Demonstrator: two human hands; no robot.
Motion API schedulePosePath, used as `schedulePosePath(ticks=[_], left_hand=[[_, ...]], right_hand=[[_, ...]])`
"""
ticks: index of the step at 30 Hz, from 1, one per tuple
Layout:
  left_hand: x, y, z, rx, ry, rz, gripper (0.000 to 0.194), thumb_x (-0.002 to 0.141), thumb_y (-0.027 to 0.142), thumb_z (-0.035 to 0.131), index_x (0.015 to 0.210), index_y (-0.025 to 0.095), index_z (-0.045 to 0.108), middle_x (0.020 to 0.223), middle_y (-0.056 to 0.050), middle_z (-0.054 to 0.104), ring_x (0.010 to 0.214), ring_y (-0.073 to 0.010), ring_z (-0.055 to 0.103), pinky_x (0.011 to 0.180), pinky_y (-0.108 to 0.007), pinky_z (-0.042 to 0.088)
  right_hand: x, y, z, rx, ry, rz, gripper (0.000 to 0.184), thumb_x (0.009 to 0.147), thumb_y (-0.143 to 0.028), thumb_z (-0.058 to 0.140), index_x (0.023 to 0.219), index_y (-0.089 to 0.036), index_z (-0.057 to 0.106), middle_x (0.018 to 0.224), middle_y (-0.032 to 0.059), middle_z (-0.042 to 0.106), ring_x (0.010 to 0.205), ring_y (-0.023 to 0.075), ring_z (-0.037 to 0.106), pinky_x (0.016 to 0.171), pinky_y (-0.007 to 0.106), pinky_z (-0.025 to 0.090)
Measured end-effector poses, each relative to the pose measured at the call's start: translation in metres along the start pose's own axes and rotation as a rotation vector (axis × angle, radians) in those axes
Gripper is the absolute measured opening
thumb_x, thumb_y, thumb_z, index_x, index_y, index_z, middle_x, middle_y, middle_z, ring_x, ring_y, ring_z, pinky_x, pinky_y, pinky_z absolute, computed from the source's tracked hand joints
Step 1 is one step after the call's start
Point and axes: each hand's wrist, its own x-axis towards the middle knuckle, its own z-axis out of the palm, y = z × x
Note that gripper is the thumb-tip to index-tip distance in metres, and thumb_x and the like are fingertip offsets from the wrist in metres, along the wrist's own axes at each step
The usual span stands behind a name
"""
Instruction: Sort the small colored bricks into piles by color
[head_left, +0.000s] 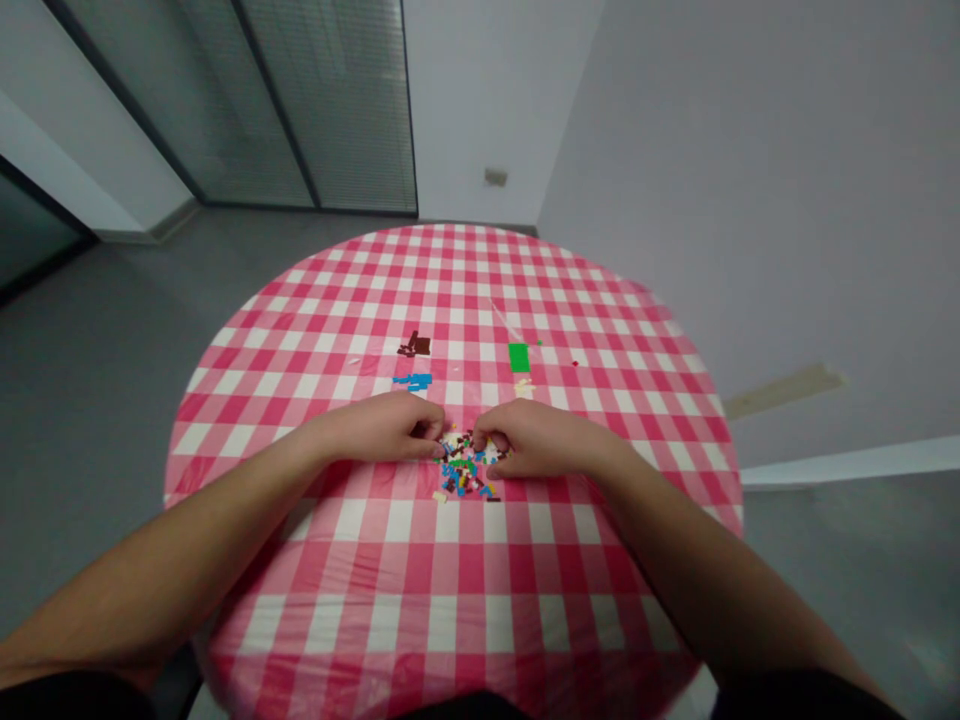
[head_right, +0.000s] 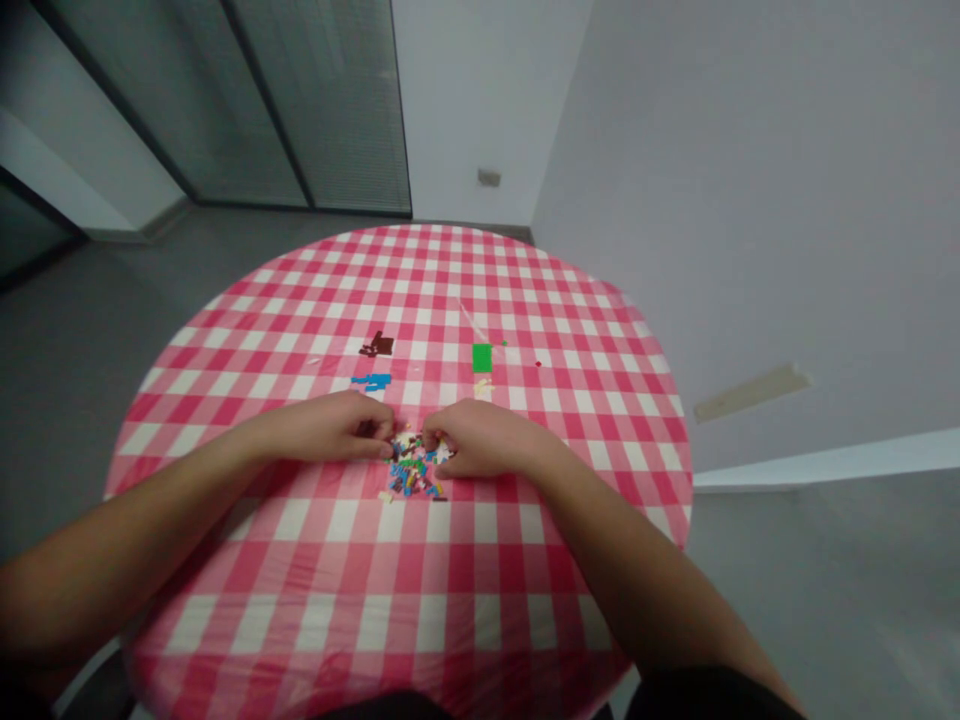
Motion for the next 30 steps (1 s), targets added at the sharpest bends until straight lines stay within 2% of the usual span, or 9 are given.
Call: schedulePosePath(ticks=[4,10,18,21,25,30], left_hand=[[0.0002,-0.0006,0.0002,-0.008,0.005,0.008,0.025,0.090,0.033,0.059,0.070,0.019,0.051,0.065,0.004,0.054,0.057,-0.0115,0.046,0.057,-0.027,0.029],[-0.0010,-0.0021,0.0005,-0.029,0.019,0.022,0.026,0.091,0.032,0.059,0.070,0.019,0.050,0.066,0.003,0.055,0.057,-0.0120,0.046,0.056,-0.028,0.029],[-0.0001,-0.0043,0.0014,-0.015,0.020,0.030,0.027,0.092,0.034,0.058,0.071,0.019,0.052,0.065,0.003,0.054,0.057,-0.0115,0.045,0.056,-0.028,0.028],[0.0000,-0.0039,0.0010,-0.024,0.018,0.025,0.027,0.091,0.035,0.058,0.070,0.019,0.051,0.065,0.003,0.054,0.057,-0.0117,0.045,0.056,-0.028,0.028],[-0.0004,-0.0029,0.0006,-0.027,0.018,0.016,0.026,0.090,0.033,0.059,0.070,0.019,0.049,0.065,0.003,0.053,0.057,-0.0119,0.045,0.056,-0.027,0.029],[-0.0005,-0.0040,0.0012,-0.010,0.021,0.018,0.023,0.091,0.032,0.057,0.073,0.019,0.054,0.066,0.003,0.056,0.059,-0.0128,0.047,0.056,-0.027,0.030]], right_hand=[[0.0024,0.0006,0.0032,0.012,-0.019,-0.061,0.016,0.078,-0.016,0.065,0.092,-0.018,0.073,0.084,0.0036,0.070,0.070,0.0144,0.056,0.062,0.026,0.034],[-0.0003,0.0027,0.0000,0.018,0.033,-0.057,0.014,0.076,-0.011,0.059,0.082,-0.017,0.069,0.075,0.0012,0.066,0.064,0.0127,0.051,0.058,0.026,0.031],[-0.0037,0.0066,-0.0056,0.044,0.048,-0.007,0.010,0.078,-0.016,0.063,0.084,-0.017,0.072,0.076,0.0018,0.069,0.063,0.0121,0.054,0.058,0.025,0.031],[-0.0011,0.0068,-0.0031,0.034,0.062,-0.026,0.014,0.081,-0.019,0.063,0.090,-0.018,0.074,0.079,0.0025,0.071,0.066,0.0129,0.056,0.060,0.026,0.033],[0.0023,0.0061,0.0008,-0.007,0.111,0.023,0.018,0.082,-0.024,0.067,0.097,-0.018,0.074,0.086,0.0040,0.073,0.072,0.0150,0.058,0.062,0.027,0.033],[0.0042,0.0064,0.0036,-0.007,0.091,0.052,0.012,0.083,-0.022,0.065,0.091,-0.019,0.072,0.082,0.0031,0.071,0.069,0.0138,0.055,0.061,0.026,0.032]])
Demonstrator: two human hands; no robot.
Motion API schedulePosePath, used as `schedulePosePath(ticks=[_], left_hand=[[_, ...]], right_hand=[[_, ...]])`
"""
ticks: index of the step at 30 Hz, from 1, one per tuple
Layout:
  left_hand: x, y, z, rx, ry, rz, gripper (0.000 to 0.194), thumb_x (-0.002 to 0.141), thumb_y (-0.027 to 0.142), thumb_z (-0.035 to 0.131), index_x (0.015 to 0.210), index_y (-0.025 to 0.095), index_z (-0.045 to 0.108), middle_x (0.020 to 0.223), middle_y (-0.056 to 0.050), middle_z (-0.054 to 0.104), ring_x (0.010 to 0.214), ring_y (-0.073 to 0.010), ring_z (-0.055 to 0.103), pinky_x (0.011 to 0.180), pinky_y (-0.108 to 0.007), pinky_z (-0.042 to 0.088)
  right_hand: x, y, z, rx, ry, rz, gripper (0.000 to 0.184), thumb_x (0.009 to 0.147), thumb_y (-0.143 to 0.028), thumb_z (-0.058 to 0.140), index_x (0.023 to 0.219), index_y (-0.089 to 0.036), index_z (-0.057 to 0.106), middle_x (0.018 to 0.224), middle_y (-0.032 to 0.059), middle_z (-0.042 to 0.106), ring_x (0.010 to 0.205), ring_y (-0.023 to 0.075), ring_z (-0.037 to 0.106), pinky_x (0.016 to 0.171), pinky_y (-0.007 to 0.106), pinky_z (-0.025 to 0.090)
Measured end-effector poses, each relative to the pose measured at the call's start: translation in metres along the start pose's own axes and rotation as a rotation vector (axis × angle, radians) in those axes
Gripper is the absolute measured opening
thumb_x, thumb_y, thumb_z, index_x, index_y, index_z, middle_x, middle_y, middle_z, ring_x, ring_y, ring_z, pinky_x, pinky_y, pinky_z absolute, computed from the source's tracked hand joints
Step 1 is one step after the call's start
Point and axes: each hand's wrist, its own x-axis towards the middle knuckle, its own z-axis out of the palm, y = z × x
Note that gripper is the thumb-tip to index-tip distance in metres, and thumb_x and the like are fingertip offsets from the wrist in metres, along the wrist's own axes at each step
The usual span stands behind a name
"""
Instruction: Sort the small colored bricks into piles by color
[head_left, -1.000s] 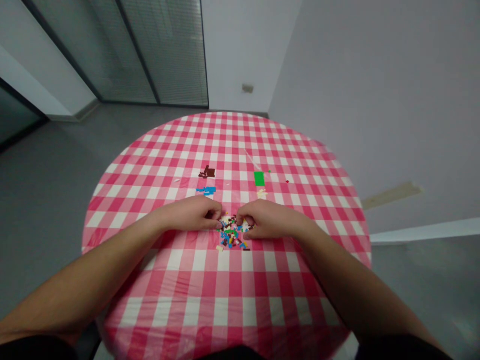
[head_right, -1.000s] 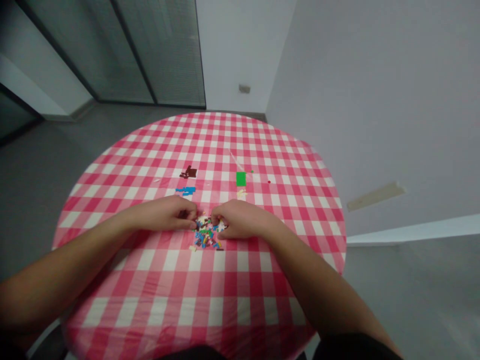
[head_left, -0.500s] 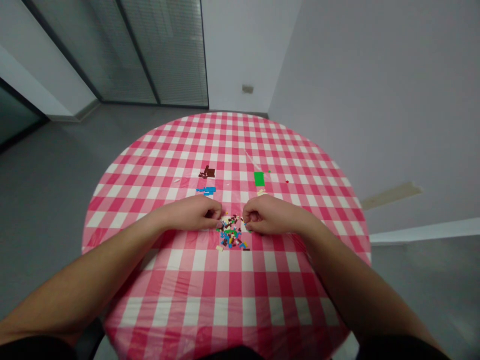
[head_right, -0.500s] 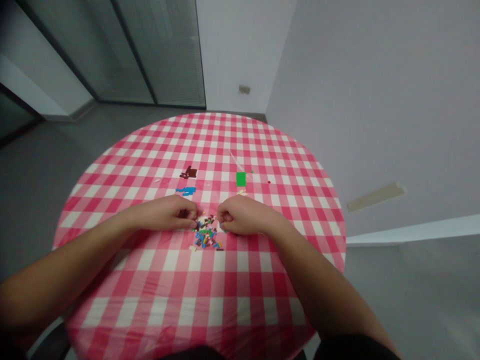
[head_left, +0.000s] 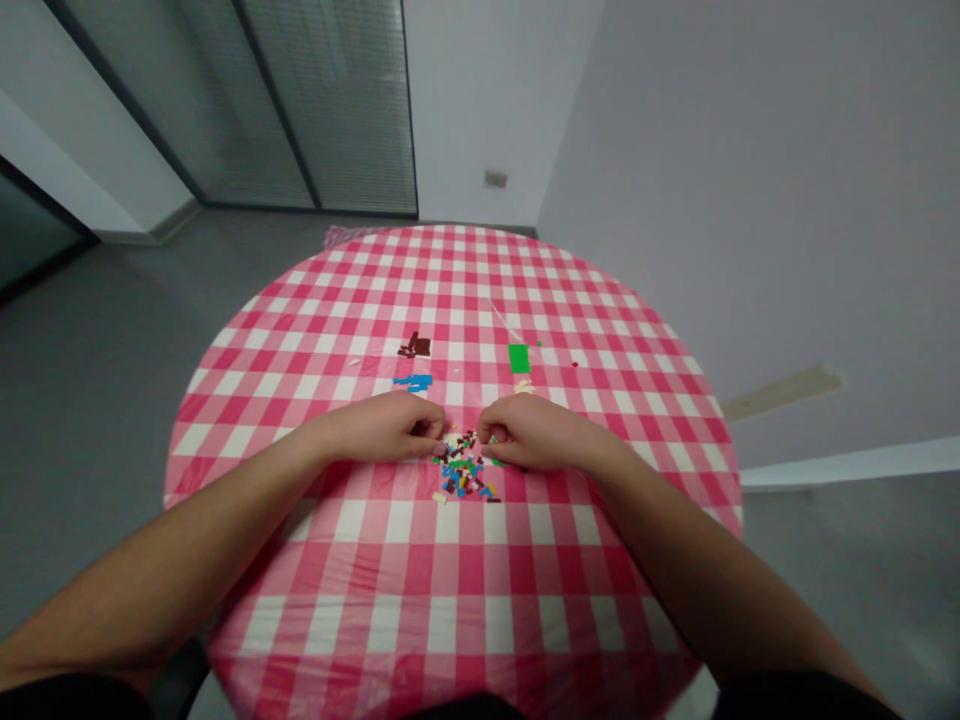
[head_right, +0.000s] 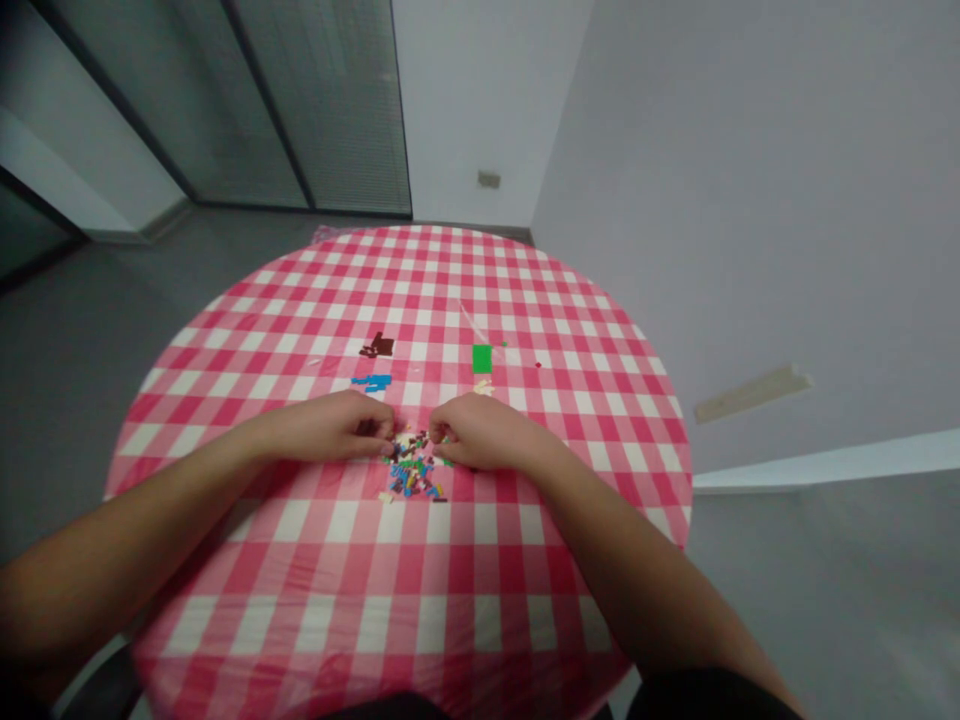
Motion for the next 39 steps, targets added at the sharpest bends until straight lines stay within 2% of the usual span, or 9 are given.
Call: schedulePosePath(ticks=[7,17,23,39], left_hand=[[0.0011,0.0010,-0.0011,0.030,-0.017,-0.002,0.020,0.093,0.032,0.055,0.080,0.018,0.061,0.072,0.001,0.062,0.062,-0.0137,0.052,0.059,-0.027,0.032],[0.0004,0.0016,-0.0012,0.015,-0.007,0.000,0.017,0.092,0.031,0.056,0.083,0.018,0.064,0.074,0.001,0.065,0.063,-0.0137,0.055,0.060,-0.026,0.034],[0.0007,-0.0007,-0.0005,0.011,0.000,0.002,0.015,0.092,0.028,0.056,0.086,0.019,0.066,0.079,0.000,0.068,0.068,-0.0148,0.058,0.062,-0.027,0.036],[0.0008,-0.0007,0.0001,0.004,-0.002,0.006,0.014,0.092,0.026,0.056,0.087,0.019,0.067,0.080,0.000,0.070,0.068,-0.0147,0.059,0.063,-0.026,0.038]], right_hand=[[-0.0006,-0.0022,-0.0024,0.014,-0.009,-0.005,0.010,0.080,-0.016,0.061,0.083,-0.017,0.070,0.076,0.0014,0.069,0.064,0.0119,0.052,0.059,0.026,0.031],[0.0026,0.0067,0.0049,0.002,0.034,-0.073,0.020,0.083,-0.021,0.061,0.099,-0.020,0.073,0.092,0.0043,0.074,0.076,0.0158,0.059,0.064,0.027,0.034],[0.0027,0.0049,0.0049,0.003,0.022,-0.056,0.009,0.082,-0.019,0.061,0.085,-0.019,0.070,0.082,0.0027,0.071,0.069,0.0136,0.055,0.062,0.026,0.033],[0.0011,0.0039,0.0033,0.021,0.020,-0.042,0.010,0.081,-0.017,0.061,0.085,-0.018,0.070,0.076,0.0013,0.069,0.064,0.0118,0.051,0.059,0.026,0.030]])
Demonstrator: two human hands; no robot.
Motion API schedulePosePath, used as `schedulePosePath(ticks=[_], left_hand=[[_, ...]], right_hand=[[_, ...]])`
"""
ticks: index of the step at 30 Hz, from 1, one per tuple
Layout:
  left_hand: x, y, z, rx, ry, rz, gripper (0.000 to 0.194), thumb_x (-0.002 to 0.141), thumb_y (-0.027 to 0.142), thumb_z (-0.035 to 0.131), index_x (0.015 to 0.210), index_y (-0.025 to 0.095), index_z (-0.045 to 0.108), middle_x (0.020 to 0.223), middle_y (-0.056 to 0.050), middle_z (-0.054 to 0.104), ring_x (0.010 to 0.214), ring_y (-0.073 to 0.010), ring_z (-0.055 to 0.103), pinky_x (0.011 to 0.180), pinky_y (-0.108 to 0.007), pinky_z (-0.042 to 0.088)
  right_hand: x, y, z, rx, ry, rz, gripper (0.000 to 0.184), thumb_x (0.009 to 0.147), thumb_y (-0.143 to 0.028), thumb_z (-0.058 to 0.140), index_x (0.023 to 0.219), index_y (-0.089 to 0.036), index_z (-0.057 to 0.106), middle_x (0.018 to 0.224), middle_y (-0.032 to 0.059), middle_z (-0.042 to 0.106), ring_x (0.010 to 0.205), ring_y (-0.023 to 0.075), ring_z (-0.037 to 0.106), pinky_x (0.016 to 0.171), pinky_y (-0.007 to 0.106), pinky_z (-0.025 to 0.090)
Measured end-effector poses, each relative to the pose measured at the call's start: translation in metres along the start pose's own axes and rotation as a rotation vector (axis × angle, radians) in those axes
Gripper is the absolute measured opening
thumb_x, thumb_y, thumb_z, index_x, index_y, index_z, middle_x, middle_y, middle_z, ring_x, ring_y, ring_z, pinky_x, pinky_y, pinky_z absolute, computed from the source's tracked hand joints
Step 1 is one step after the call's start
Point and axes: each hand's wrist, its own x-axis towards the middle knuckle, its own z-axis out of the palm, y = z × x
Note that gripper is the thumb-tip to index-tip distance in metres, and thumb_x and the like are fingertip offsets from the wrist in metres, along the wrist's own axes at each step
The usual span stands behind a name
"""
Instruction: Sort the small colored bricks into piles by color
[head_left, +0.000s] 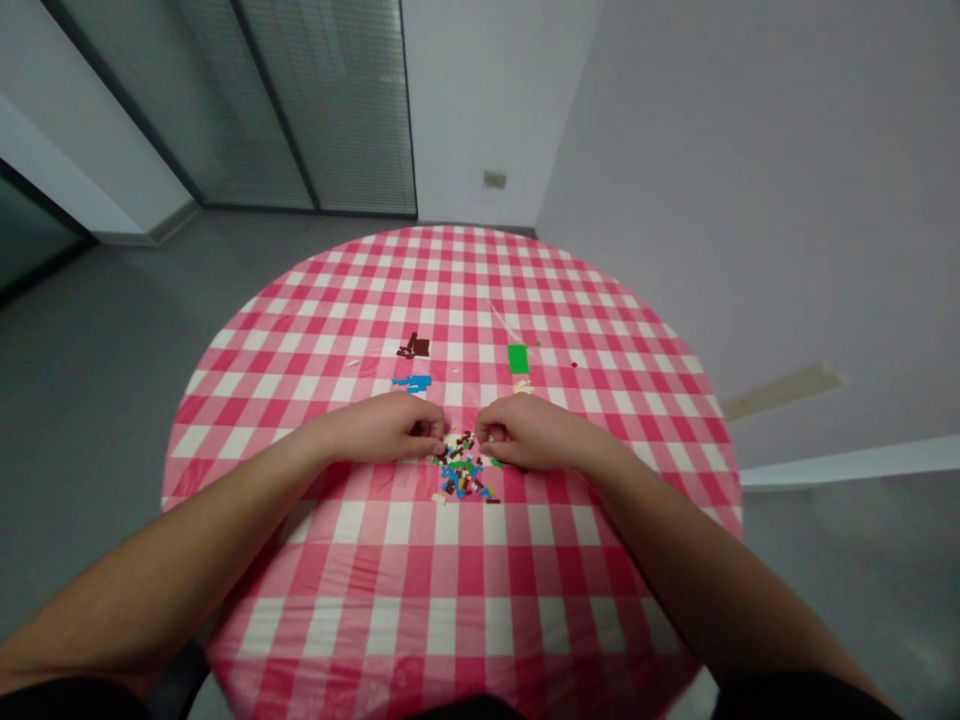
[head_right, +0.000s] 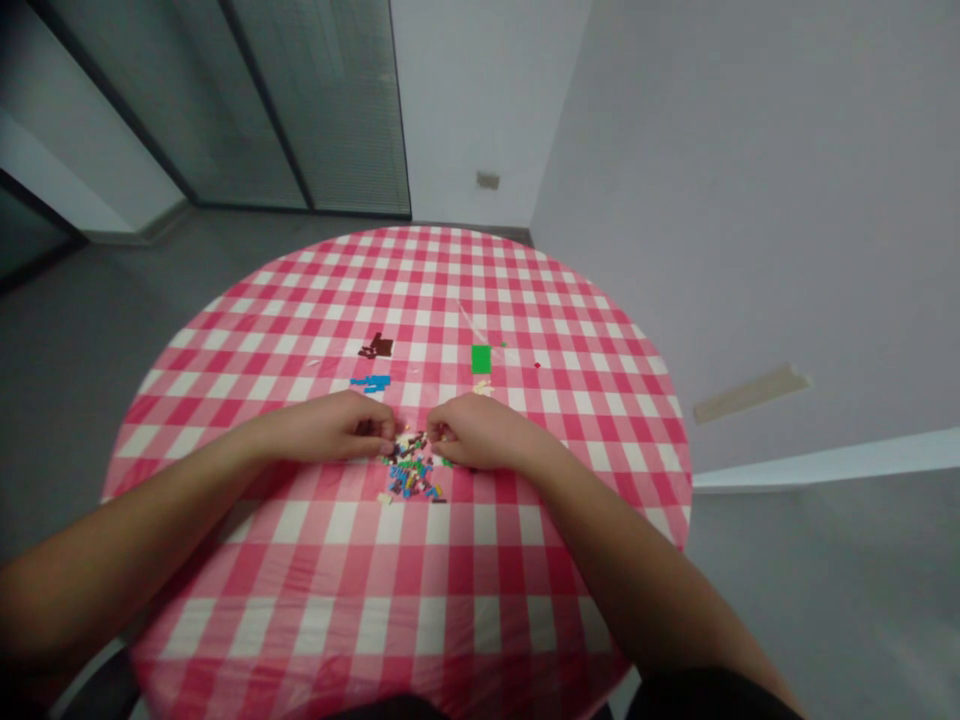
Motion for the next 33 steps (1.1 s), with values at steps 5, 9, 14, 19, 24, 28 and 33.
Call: schedulePosePath(ticks=[5,9,14,19,24,28,33], left_hand=[[0.000,-0.001,0.000,-0.004,0.001,-0.003,0.014,0.092,0.027,0.056,0.086,0.019,0.067,0.081,0.000,0.070,0.068,-0.0145,0.060,0.063,-0.026,0.038],[0.001,-0.001,0.000,-0.007,-0.002,0.004,0.015,0.092,0.027,0.056,0.086,0.019,0.067,0.081,0.000,0.070,0.068,-0.0146,0.059,0.062,-0.026,0.038],[0.001,0.000,0.000,-0.011,-0.003,0.005,0.014,0.092,0.026,0.056,0.086,0.019,0.067,0.081,0.000,0.070,0.069,-0.0148,0.059,0.063,-0.026,0.038],[0.000,-0.001,0.001,-0.007,0.000,0.007,0.014,0.092,0.026,0.057,0.085,0.019,0.066,0.081,-0.001,0.069,0.069,-0.0154,0.060,0.064,-0.028,0.039],[0.000,0.000,0.000,-0.006,-0.001,-0.003,0.013,0.092,0.025,0.057,0.084,0.019,0.066,0.079,0.000,0.068,0.067,-0.0148,0.059,0.062,-0.028,0.038],[0.000,0.000,0.000,-0.014,-0.005,0.001,0.013,0.092,0.025,0.057,0.084,0.019,0.066,0.079,-0.001,0.068,0.068,-0.0152,0.059,0.062,-0.028,0.038],[0.000,-0.001,0.001,-0.006,0.000,0.012,0.014,0.092,0.026,0.056,0.085,0.019,0.066,0.080,0.000,0.069,0.068,-0.0149,0.059,0.062,-0.028,0.037]], right_hand=[[0.000,0.000,0.000,-0.005,0.013,0.005,0.011,0.080,-0.016,0.061,0.084,-0.018,0.070,0.075,0.0010,0.069,0.063,0.0116,0.051,0.058,0.026,0.030],[0.001,-0.001,0.000,-0.005,0.019,0.002,0.012,0.080,-0.015,0.060,0.085,-0.018,0.071,0.075,0.0011,0.070,0.063,0.0115,0.052,0.059,0.025,0.031],[-0.001,0.002,-0.003,0.010,0.011,-0.011,0.014,0.081,-0.016,0.060,0.087,-0.018,0.073,0.074,0.0014,0.072,0.062,0.0124,0.056,0.059,0.025,0.034],[-0.003,0.008,-0.008,0.038,-0.017,-0.045,0.029,0.086,-0.012,0.053,0.101,-0.017,0.077,0.091,0.0057,0.078,0.074,0.0149,0.066,0.068,0.025,0.042],[-0.004,0.008,-0.013,0.044,-0.036,-0.042,0.030,0.085,-0.009,0.056,0.104,-0.015,0.078,0.097,0.0075,0.079,0.081,0.0162,0.068,0.072,0.025,0.046],[-0.004,0.006,-0.014,0.047,-0.046,-0.034,0.030,0.085,-0.008,0.055,0.104,-0.015,0.078,0.098,0.0077,0.079,0.082,0.0164,0.069,0.073,0.026,0.047],[-0.004,0.005,-0.013,0.056,-0.039,-0.036,0.030,0.082,-0.007,0.058,0.103,-0.016,0.078,0.095,0.0065,0.079,0.079,0.0157,0.068,0.071,0.025,0.046]])
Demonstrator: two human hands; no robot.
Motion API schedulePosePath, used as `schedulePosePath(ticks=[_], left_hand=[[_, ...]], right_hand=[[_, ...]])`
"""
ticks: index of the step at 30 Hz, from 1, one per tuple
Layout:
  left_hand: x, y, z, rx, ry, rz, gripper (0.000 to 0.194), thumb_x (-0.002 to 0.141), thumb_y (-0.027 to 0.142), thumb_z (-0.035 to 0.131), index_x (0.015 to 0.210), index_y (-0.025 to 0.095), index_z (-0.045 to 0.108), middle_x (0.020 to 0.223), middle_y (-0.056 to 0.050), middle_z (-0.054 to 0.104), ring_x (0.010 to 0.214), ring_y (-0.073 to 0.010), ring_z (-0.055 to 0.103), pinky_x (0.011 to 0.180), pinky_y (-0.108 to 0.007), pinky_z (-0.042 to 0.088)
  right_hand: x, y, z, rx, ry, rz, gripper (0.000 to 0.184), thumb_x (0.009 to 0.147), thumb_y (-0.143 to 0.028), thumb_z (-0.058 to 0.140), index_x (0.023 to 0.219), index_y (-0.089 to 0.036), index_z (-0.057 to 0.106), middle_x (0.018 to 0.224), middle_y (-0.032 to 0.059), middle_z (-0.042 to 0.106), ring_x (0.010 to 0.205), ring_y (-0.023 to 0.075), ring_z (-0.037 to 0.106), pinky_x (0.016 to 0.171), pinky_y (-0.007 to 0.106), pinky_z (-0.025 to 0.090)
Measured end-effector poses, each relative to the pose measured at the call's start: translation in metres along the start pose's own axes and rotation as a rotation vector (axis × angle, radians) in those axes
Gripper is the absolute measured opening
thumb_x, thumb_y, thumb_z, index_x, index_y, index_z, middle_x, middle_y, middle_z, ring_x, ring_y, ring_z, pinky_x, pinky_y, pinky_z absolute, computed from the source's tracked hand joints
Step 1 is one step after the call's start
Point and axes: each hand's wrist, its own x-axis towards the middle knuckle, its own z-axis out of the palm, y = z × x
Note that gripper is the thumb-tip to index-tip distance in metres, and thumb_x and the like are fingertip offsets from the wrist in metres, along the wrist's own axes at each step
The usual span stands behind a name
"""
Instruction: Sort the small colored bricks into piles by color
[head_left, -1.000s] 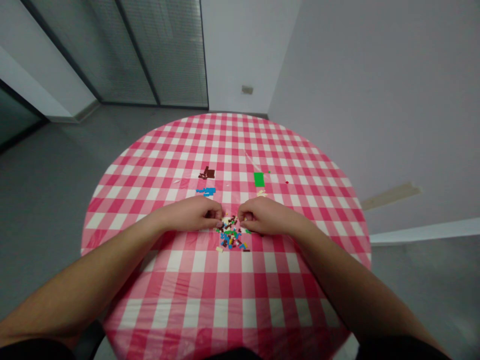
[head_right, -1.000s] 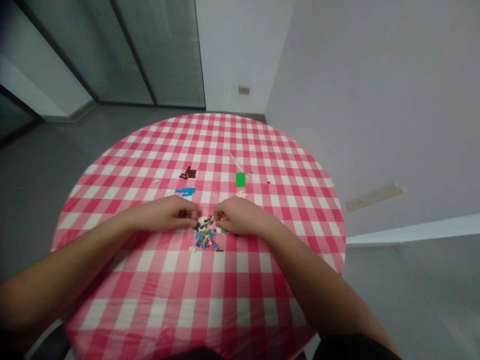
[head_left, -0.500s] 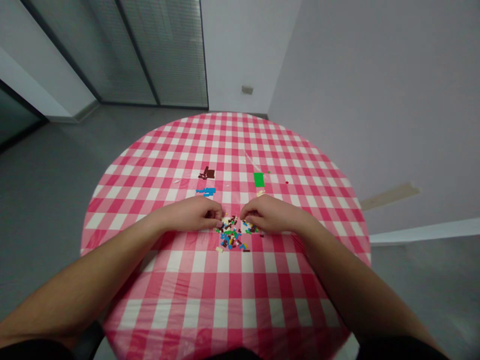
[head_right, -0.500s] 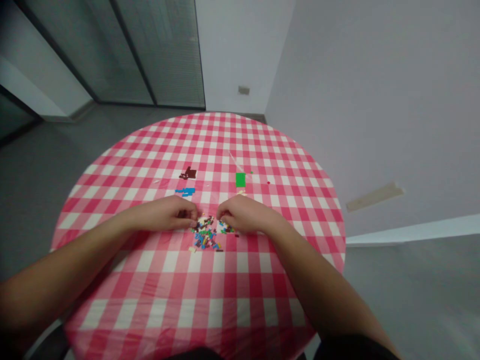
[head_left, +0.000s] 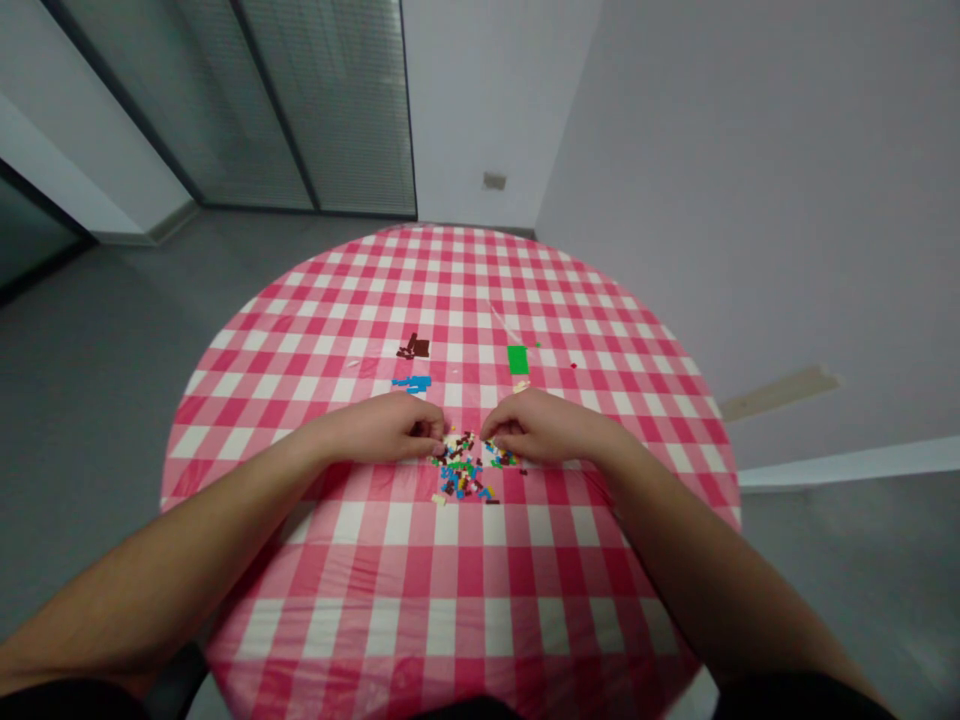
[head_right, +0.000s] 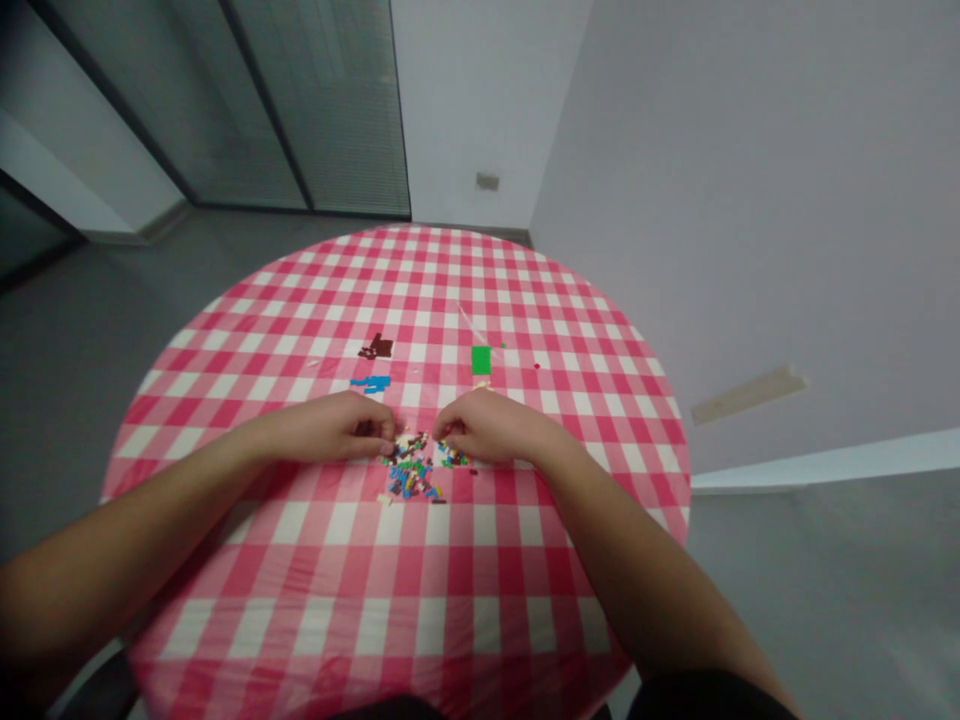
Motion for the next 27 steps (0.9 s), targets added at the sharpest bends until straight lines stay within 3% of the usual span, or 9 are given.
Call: schedulePosePath(ticks=[7,13,18,27], left_hand=[[0.000,0.001,-0.001,0.009,-0.007,-0.008,0.015,0.092,0.027,0.056,0.085,0.018,0.066,0.080,-0.001,0.069,0.068,-0.0149,0.059,0.063,-0.027,0.037],[0.001,0.001,-0.001,0.004,-0.003,-0.014,0.014,0.091,0.025,0.056,0.086,0.019,0.067,0.079,-0.001,0.068,0.068,-0.0148,0.058,0.063,-0.027,0.037],[0.000,0.000,-0.001,0.001,-0.001,0.004,0.014,0.091,0.025,0.055,0.085,0.019,0.066,0.078,0.000,0.067,0.068,-0.0148,0.058,0.063,-0.028,0.037],[0.000,0.001,-0.001,0.000,0.006,-0.007,0.015,0.092,0.028,0.057,0.085,0.019,0.067,0.078,0.000,0.067,0.067,-0.0150,0.058,0.062,-0.027,0.036]], right_hand=[[0.000,-0.001,0.003,0.050,-0.038,0.020,0.023,0.080,-0.014,0.064,0.098,-0.016,0.079,0.079,0.0038,0.077,0.065,0.0134,0.065,0.060,0.023,0.042],[0.002,-0.012,0.013,-0.080,0.008,0.016,0.026,0.075,-0.011,0.062,0.092,-0.019,0.079,0.090,0.0056,0.078,0.075,0.0168,0.066,0.067,0.026,0.042],[0.003,-0.021,0.015,-0.151,0.009,0.029,0.023,0.075,-0.007,0.057,0.082,-0.018,0.077,0.084,0.0074,0.076,0.071,0.0172,0.061,0.065,0.028,0.039],[0.001,-0.016,0.010,-0.190,0.007,0.040,0.012,0.075,-0.011,0.059,0.074,-0.017,0.070,0.079,0.0058,0.071,0.065,0.0147,0.054,0.062,0.028,0.033]])
